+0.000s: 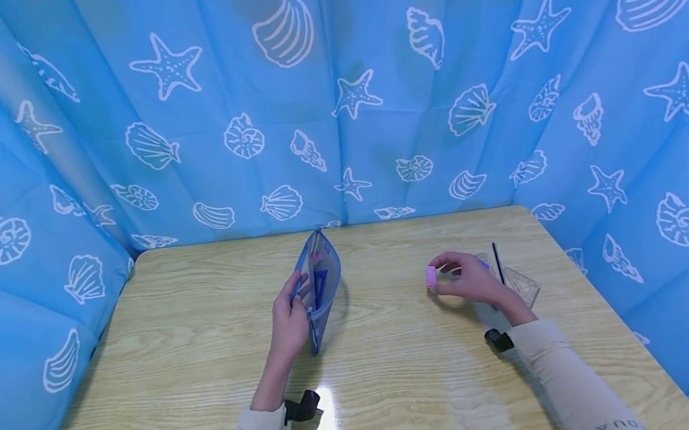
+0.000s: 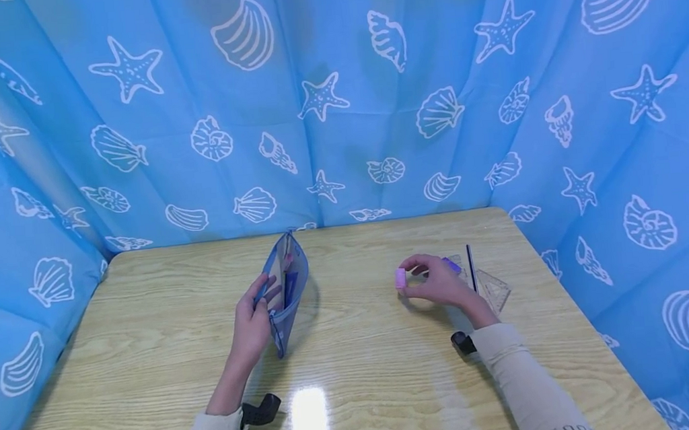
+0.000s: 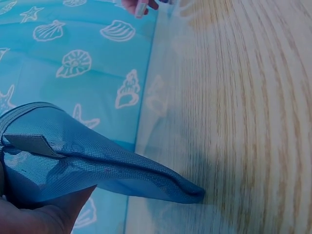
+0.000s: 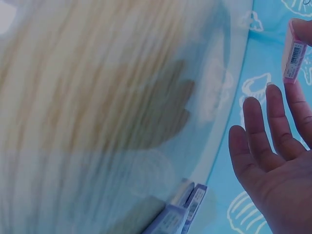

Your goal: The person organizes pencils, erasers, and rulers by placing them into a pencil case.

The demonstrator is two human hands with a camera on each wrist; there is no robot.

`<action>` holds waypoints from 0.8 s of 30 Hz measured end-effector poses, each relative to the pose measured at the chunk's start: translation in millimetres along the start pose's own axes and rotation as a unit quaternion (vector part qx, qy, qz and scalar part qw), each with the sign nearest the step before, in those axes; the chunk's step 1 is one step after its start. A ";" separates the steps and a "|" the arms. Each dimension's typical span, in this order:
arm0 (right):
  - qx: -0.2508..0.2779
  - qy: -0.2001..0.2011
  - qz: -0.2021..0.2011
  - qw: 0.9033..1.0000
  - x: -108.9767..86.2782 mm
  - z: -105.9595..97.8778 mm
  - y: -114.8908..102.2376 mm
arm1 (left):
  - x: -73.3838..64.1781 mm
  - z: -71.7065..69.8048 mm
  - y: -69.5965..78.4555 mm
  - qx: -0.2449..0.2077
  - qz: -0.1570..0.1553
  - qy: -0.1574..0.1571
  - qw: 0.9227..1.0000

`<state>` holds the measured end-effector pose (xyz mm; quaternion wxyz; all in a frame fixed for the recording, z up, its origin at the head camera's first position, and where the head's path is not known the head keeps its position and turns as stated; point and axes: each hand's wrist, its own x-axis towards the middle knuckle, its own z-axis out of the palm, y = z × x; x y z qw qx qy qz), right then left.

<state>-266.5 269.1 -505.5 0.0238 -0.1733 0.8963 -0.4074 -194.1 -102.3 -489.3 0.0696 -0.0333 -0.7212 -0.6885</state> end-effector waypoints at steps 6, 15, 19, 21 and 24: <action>0.026 -0.010 -0.006 1.000 4.1 5.4 -3.3 | 0.0 0.7 0.3 0.001 0.003 -0.001 1.000; 0.042 -0.018 -0.009 0.999 8.3 14.3 -9.9 | -1.1 3.4 -1.3 0.005 0.002 0.004 1.000; 0.043 -0.020 -0.005 0.999 12.0 19.3 -14.7 | -0.6 3.1 -0.8 0.007 -0.005 0.002 1.000; 0.048 -0.019 -0.010 0.999 14.5 21.9 -17.3 | -0.2 2.7 -0.6 0.009 -0.005 0.000 1.000; 0.062 -0.020 -0.024 0.998 19.7 26.2 -22.3 | 0.1 1.7 -0.5 0.007 -0.005 -0.001 1.000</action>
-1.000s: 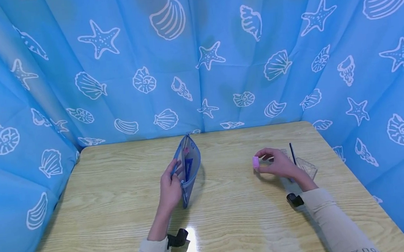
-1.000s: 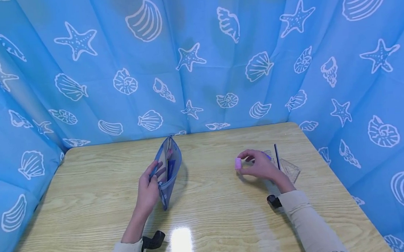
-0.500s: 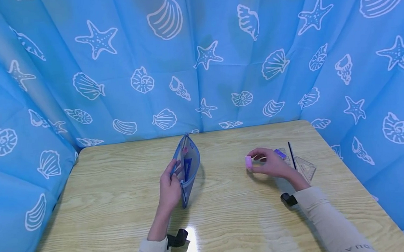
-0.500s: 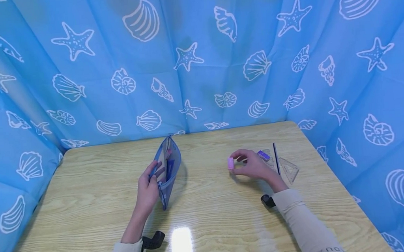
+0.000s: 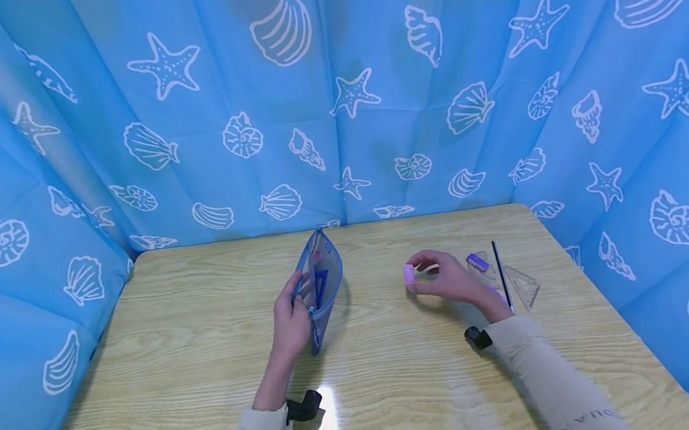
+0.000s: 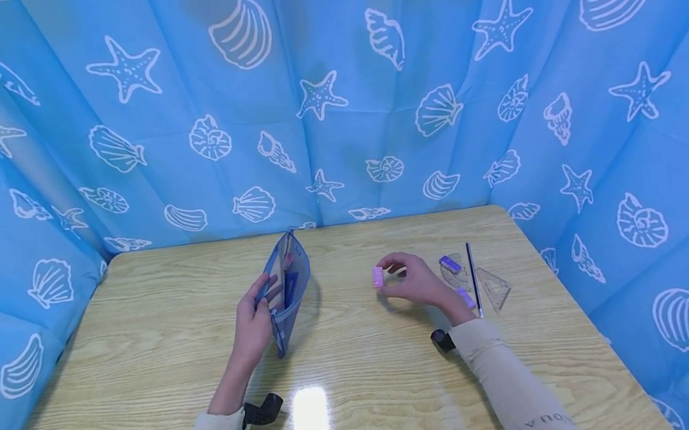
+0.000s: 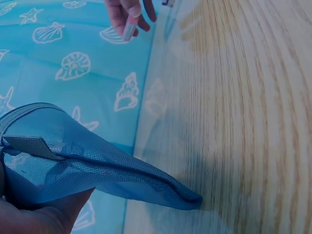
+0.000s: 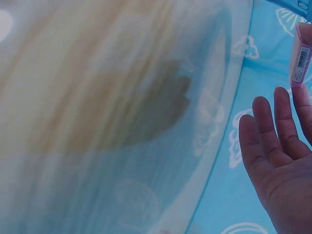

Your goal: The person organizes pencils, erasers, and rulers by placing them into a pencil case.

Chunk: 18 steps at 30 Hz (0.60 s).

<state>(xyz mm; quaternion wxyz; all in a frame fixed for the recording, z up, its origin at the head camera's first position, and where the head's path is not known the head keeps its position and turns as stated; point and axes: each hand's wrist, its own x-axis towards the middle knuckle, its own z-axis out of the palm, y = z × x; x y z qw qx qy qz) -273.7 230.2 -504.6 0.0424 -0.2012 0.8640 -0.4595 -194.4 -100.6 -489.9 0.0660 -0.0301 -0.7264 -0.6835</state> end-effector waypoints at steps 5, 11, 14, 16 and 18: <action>0.019 -0.005 -0.012 1.000 8.3 8.6 -8.8 | -0.5 -0.4 -0.5 -0.002 -0.001 -0.002 1.000; 0.021 -0.004 -0.015 1.000 18.3 19.4 -20.9 | -0.4 -0.8 -0.8 -0.001 -0.001 -0.001 1.000; 0.018 -0.005 -0.021 1.000 23.4 23.9 -26.6 | -0.6 -0.8 -0.3 -0.003 -0.002 0.001 1.000; 0.020 -0.007 -0.028 0.999 27.4 26.6 -30.3 | -0.5 -0.9 -0.3 -0.005 -0.002 0.002 1.000; 0.023 -0.009 -0.030 0.999 31.3 28.4 -35.2 | -0.3 -1.3 -0.6 -0.007 -0.002 0.003 1.000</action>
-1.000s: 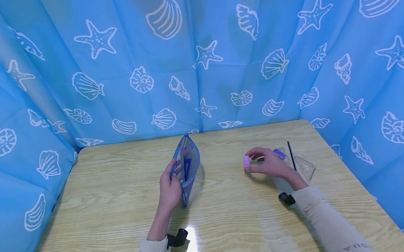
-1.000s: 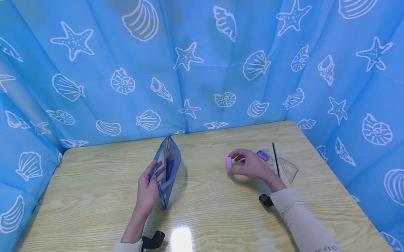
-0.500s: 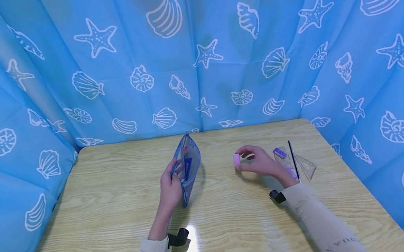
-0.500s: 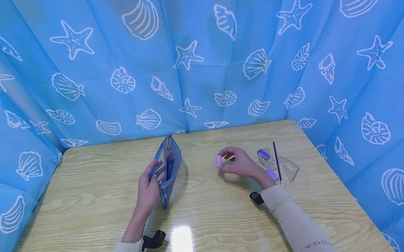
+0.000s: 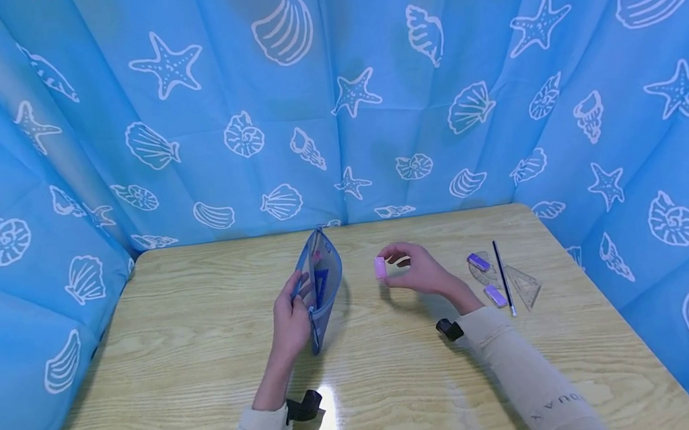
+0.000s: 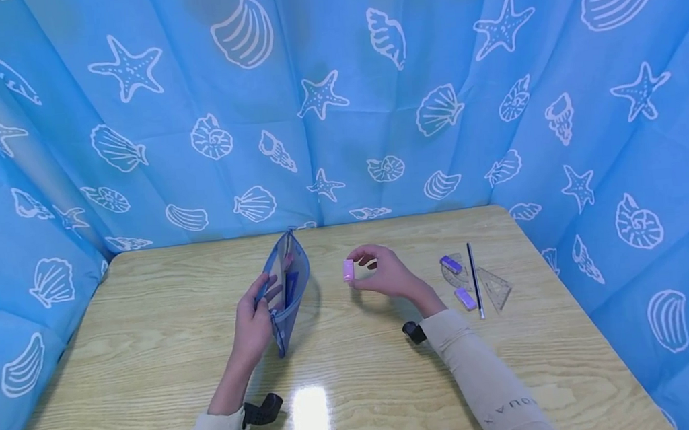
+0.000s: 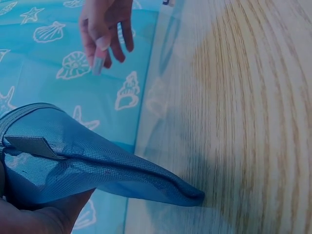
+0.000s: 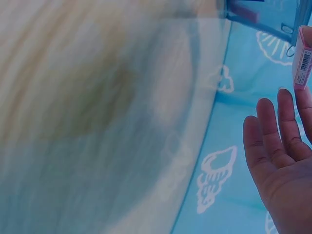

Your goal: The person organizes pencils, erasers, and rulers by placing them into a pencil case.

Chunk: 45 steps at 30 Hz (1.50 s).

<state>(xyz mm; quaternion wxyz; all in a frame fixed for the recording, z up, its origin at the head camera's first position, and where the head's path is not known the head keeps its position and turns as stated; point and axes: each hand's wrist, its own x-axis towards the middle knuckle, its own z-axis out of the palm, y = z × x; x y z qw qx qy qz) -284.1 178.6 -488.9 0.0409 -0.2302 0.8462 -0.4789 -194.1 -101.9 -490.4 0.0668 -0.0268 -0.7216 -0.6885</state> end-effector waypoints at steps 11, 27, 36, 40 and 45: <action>0.013 0.003 -0.006 1.000 22.7 10.8 -16.0 | 1.0 -1.3 -1.3 0.000 0.001 -0.003 1.000; 0.017 0.002 -0.032 0.999 40.7 21.5 -30.5 | 0.2 -0.4 -0.5 -0.003 -0.001 -0.008 1.000; -0.004 -0.007 -0.053 0.999 53.8 29.7 -44.3 | 0.4 -0.3 -1.1 0.010 -0.002 0.004 1.000; -0.021 -0.011 -0.058 0.998 58.4 32.6 -51.3 | 1.1 -0.8 -1.4 0.009 -0.005 0.003 1.000; -0.031 -0.014 -0.067 0.997 62.4 36.6 -54.9 | 0.8 -0.5 -0.1 0.001 -0.005 0.001 1.000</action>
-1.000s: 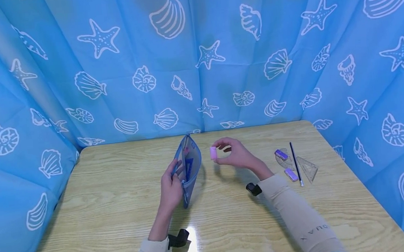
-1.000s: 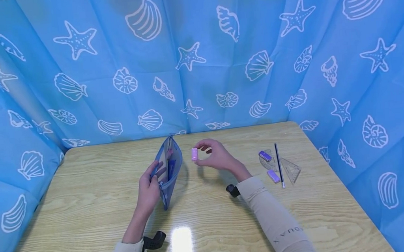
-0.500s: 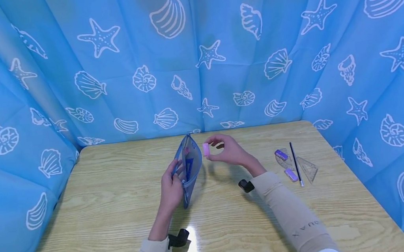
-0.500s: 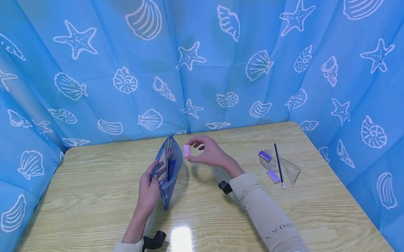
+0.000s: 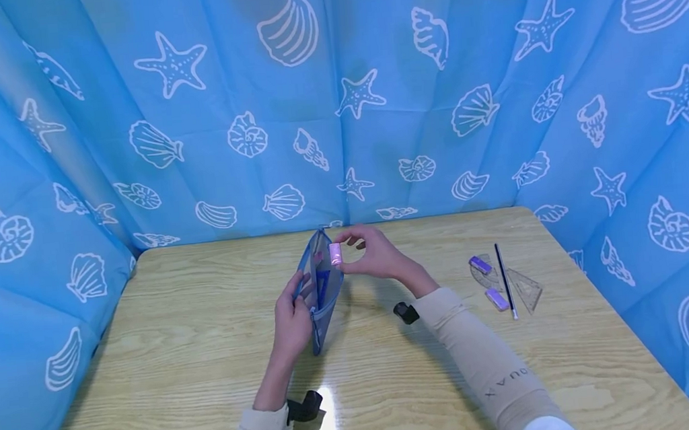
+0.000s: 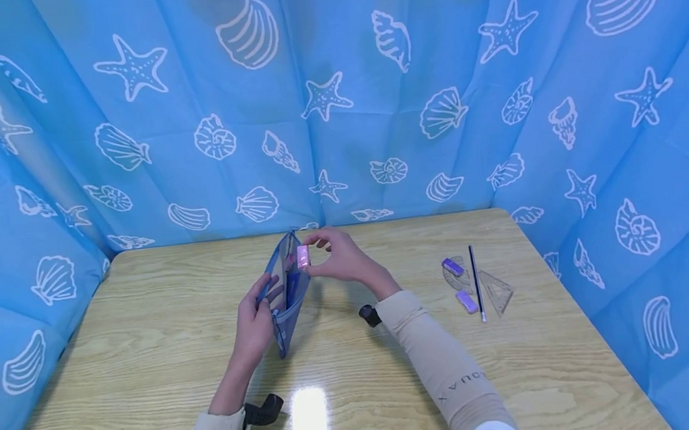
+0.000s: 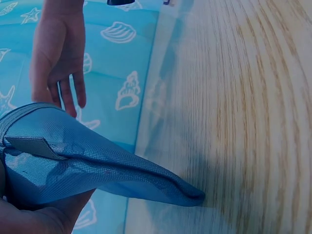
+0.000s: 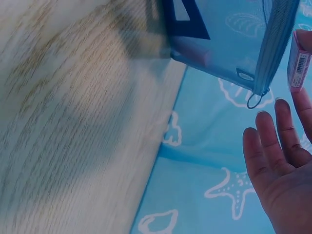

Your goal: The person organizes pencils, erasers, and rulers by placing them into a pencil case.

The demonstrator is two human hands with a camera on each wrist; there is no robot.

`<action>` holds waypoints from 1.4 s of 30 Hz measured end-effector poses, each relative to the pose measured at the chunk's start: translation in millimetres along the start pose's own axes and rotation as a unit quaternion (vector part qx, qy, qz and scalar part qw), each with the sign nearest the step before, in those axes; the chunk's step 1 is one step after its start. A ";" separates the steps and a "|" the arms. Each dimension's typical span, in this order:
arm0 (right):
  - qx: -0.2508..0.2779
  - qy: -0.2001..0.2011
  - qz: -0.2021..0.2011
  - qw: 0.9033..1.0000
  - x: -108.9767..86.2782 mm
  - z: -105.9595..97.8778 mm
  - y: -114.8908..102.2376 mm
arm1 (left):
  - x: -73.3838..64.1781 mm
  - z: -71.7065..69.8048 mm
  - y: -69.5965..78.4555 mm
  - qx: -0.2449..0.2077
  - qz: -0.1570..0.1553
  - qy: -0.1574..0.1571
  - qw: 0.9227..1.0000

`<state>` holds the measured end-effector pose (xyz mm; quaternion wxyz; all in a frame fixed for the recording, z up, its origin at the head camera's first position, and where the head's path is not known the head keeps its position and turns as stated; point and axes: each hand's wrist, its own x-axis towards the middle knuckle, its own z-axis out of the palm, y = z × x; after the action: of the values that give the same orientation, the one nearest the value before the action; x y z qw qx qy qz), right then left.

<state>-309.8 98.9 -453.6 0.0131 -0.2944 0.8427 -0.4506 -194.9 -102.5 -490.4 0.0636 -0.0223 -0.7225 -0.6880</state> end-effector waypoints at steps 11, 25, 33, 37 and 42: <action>-0.012 -0.003 0.007 1.000 7.3 9.4 -4.1 | -0.4 -2.3 -0.4 -0.005 0.002 -0.001 1.000; -0.032 0.005 -0.012 0.999 19.2 19.3 -4.4 | 2.5 -5.7 -4.8 -0.013 0.013 -0.004 1.000; -0.060 -0.010 -0.008 0.998 23.4 22.7 -9.6 | 3.2 -5.8 -5.4 -0.016 0.011 -0.004 1.000; -0.056 -0.009 -0.010 0.998 22.3 22.4 -7.8 | 3.4 -5.9 -6.2 -0.015 0.012 -0.004 1.000; -0.034 0.010 -0.009 0.999 16.0 19.3 -3.1 | 2.7 -6.9 -4.9 -0.007 0.008 -0.001 1.000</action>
<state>-316.0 75.0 -458.8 -0.0097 -0.2979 0.8548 -0.4247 -197.7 -109.8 -494.7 0.0683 -0.0286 -0.7177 -0.6924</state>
